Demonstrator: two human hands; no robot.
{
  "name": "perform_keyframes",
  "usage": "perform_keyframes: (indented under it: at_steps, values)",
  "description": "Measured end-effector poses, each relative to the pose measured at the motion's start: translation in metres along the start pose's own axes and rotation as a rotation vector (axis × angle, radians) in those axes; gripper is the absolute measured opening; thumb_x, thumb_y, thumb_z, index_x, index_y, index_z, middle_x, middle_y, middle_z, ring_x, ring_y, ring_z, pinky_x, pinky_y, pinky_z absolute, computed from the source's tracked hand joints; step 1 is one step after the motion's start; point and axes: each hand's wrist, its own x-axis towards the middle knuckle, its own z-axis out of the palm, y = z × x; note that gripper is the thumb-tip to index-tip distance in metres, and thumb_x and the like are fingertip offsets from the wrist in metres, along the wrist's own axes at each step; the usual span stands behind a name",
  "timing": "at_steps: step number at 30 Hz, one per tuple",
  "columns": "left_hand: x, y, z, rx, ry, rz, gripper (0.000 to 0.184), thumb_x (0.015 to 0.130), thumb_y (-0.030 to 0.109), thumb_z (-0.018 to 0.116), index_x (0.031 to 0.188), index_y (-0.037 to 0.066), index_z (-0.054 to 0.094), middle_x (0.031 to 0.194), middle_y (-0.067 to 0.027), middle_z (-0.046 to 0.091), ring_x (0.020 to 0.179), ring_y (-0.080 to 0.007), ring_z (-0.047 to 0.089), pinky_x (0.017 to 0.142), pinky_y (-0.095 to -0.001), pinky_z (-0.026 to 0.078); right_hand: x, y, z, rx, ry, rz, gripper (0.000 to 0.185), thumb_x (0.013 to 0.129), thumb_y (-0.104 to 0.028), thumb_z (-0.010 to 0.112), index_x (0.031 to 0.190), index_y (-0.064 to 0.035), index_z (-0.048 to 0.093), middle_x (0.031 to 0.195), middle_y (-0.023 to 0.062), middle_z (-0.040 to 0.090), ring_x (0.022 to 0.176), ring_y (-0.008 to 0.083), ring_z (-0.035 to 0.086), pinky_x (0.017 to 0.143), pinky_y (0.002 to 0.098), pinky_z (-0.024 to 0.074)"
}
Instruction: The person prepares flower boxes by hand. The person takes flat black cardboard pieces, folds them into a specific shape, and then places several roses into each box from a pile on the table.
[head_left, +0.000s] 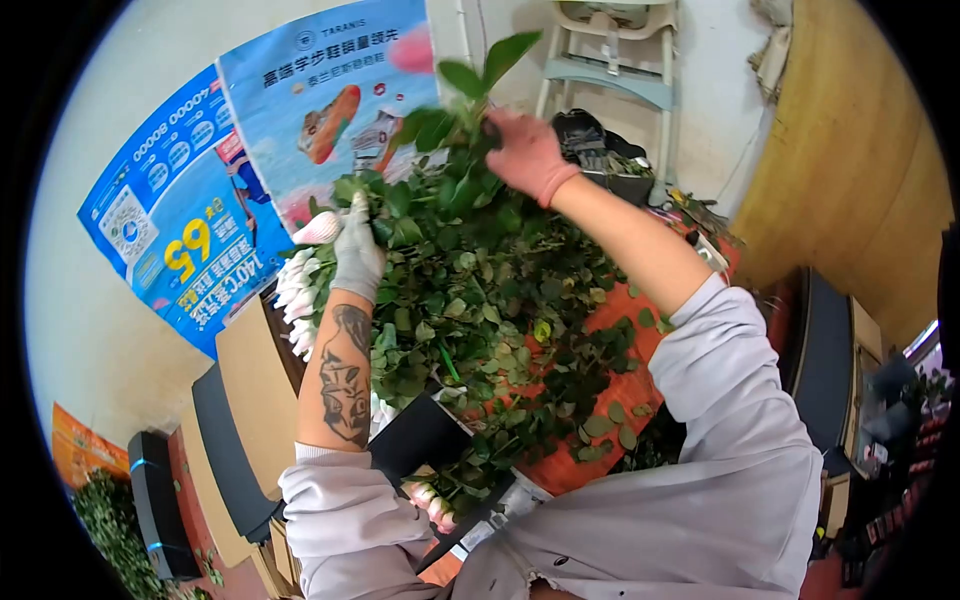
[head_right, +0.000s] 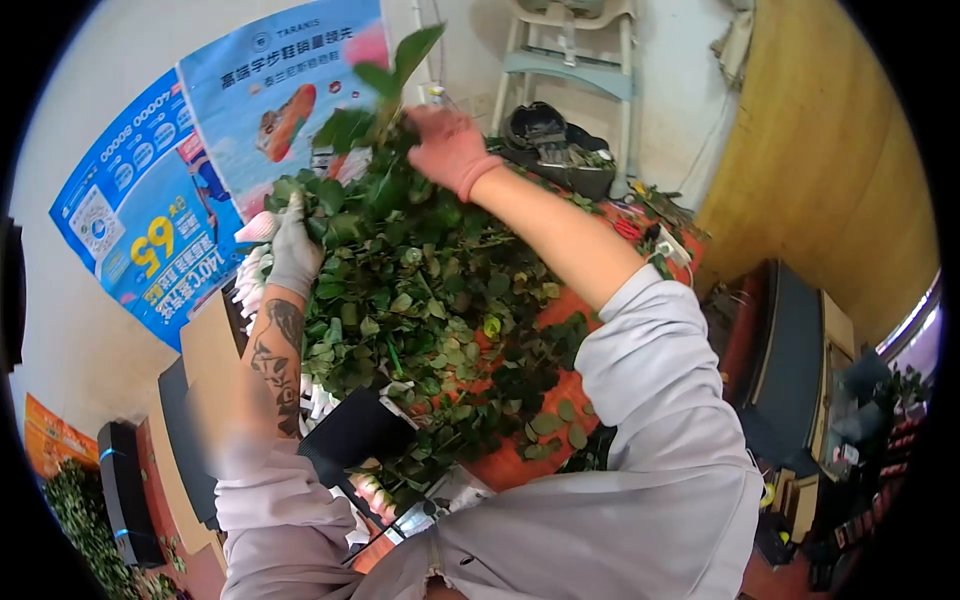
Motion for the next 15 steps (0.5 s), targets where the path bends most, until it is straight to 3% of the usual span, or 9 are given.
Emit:
perform_keyframes:
  at_steps: [1, 3, 4, 5, 6, 8, 9, 12, 15]
  values:
    - [-0.005, 0.000, 0.000, 0.128, -0.019, 0.150, 0.031, 0.084, 0.019, 0.063, 0.111, 0.009, 0.050, 0.099, -0.0042, 0.058, 0.086, -0.0186, 0.057, 0.075, -0.0346, 0.050, 0.002, 0.018, -0.004, 0.049, 0.113, 0.014, 0.040, 0.067, -0.017, 0.055, 0.106, -0.0074, 0.057, 0.098, 0.0147, 0.062, 0.093, 0.0321, 0.058, 0.081, 0.0398, 0.0458]
    - [-0.007, 0.006, -0.024, 1.262, -0.076, 0.422, 0.056, 0.075, 0.011, 0.068, 0.124, 0.002, 0.041, 0.108, -0.0128, 0.057, 0.096, -0.0274, 0.056, 0.085, -0.0368, 0.046, 0.003, 0.055, -0.018, 0.021, 0.294, 0.126, 0.042, 0.069, -0.019, 0.055, 0.109, -0.0082, 0.057, 0.102, 0.0179, 0.061, 0.097, 0.0343, 0.057, 0.086, 0.0376, 0.0450]
    - [-0.007, 0.005, -0.041, 1.240, -0.090, 0.461, 0.069, 0.069, 0.010, 0.070, 0.128, -0.002, 0.037, 0.112, -0.0202, 0.055, 0.102, -0.0336, 0.054, 0.090, -0.0359, 0.044, 0.005, 0.082, -0.021, -0.070, 0.380, 0.220, 0.043, 0.069, -0.019, 0.056, 0.110, -0.0078, 0.058, 0.103, 0.0198, 0.061, 0.097, 0.0362, 0.057, 0.088, 0.0374, 0.0446]
    - [0.004, -0.012, -0.068, 1.229, -0.093, 0.431, 0.072, 0.068, 0.012, 0.071, 0.129, -0.003, 0.037, 0.113, -0.0220, 0.054, 0.104, -0.0350, 0.053, 0.091, -0.0370, 0.043, 0.009, 0.093, -0.062, 0.169, 0.201, 0.383, 0.040, 0.070, -0.019, 0.055, 0.107, -0.0053, 0.059, 0.102, 0.0216, 0.061, 0.097, 0.0375, 0.056, 0.088, 0.0387, 0.0446]
    - [0.015, -0.022, -0.094, 1.219, -0.102, 0.420, 0.073, 0.068, 0.013, 0.072, 0.129, -0.003, 0.036, 0.114, -0.0229, 0.054, 0.105, -0.0357, 0.053, 0.091, -0.0376, 0.043, 0.009, 0.114, -0.082, 0.124, 0.242, 0.532, 0.037, 0.071, -0.019, 0.054, 0.103, -0.0023, 0.059, 0.103, 0.0225, 0.060, 0.097, 0.0391, 0.056, 0.087, 0.0400, 0.0454]
    - [0.036, -0.033, -0.145, 0.935, -0.109, 0.333, 0.067, 0.068, 0.015, 0.072, 0.125, -0.002, 0.041, 0.112, -0.0214, 0.056, 0.104, -0.0342, 0.054, 0.090, -0.0389, 0.044, 0.004, 0.191, -0.116, 0.211, 0.435, 0.547, 0.032, 0.072, -0.019, 0.054, 0.097, 0.0002, 0.062, 0.095, 0.0236, 0.062, 0.089, 0.0388, 0.059, 0.081, 0.0400, 0.0466]
    - [0.031, -0.029, -0.153, 0.883, -0.077, 0.304, 0.066, 0.067, 0.015, 0.072, 0.123, -0.001, 0.043, 0.109, -0.0194, 0.057, 0.101, -0.0323, 0.055, 0.088, -0.0380, 0.045, -0.004, 0.222, -0.142, 0.261, 0.554, 0.554, 0.032, 0.073, -0.021, 0.056, 0.095, 0.0009, 0.063, 0.092, 0.0213, 0.065, 0.084, 0.0338, 0.061, 0.079, 0.0376, 0.0463]
    - [-0.003, 0.005, -0.161, 1.260, 0.101, 0.321, 0.061, 0.064, 0.015, 0.074, 0.118, 0.003, 0.048, 0.101, -0.0134, 0.061, 0.091, -0.0266, 0.058, 0.081, -0.0351, 0.047, -0.042, 0.311, -0.214, 0.723, 0.962, 0.686, 0.030, 0.074, -0.018, 0.064, 0.097, 0.0011, 0.063, 0.091, 0.0084, 0.064, 0.073, 0.0169, 0.059, 0.068, 0.0308, 0.0470]
    - [-0.010, 0.022, -0.196, 1.284, 0.200, 0.281, 0.057, 0.064, 0.014, 0.073, 0.115, 0.005, 0.050, 0.096, -0.0096, 0.064, 0.085, -0.0225, 0.060, 0.077, -0.0329, 0.048, -0.091, 0.317, -0.294, 0.846, 1.042, 0.709, 0.022, 0.076, -0.014, 0.065, 0.094, -0.0024, 0.060, 0.085, 0.0040, 0.062, 0.068, 0.0164, 0.057, 0.059, 0.0326, 0.0455]
